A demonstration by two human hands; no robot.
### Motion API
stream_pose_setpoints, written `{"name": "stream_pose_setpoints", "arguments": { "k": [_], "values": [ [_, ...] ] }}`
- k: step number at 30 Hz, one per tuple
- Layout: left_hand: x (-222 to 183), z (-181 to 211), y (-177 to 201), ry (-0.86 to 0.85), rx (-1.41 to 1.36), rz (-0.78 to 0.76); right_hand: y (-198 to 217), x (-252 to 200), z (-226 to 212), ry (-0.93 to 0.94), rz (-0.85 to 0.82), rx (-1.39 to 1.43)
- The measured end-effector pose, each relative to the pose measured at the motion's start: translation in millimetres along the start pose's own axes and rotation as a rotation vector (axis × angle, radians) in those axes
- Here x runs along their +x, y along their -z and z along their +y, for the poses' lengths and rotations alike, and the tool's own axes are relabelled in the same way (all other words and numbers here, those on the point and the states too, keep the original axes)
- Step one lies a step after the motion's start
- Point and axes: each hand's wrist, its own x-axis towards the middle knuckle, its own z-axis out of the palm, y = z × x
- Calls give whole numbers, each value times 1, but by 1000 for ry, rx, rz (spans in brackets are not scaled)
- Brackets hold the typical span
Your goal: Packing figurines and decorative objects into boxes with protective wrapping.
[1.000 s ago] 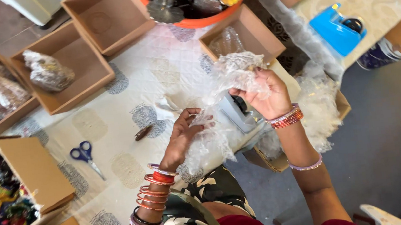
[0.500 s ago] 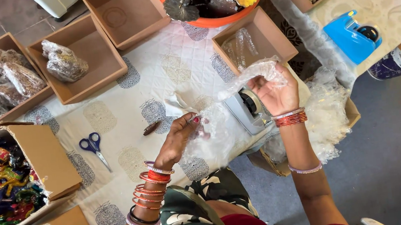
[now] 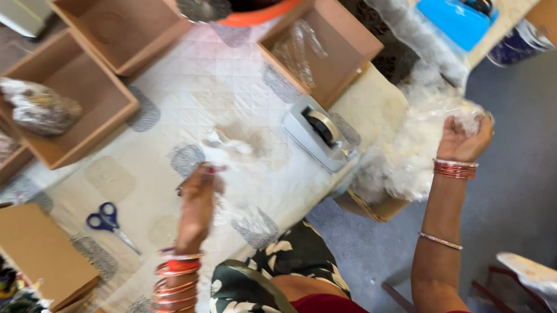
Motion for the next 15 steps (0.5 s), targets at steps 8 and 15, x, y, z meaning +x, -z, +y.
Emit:
{"name": "stream_pose_setpoints", "arguments": {
  "k": [8, 15],
  "values": [
    [-17, 45, 17, 121, -271, 207, 210, -79, 61, 573, 184, -1425],
    [-29, 75, 51, -107, -569, 347, 239, -108, 128, 301, -128, -1875]
  ]
}}
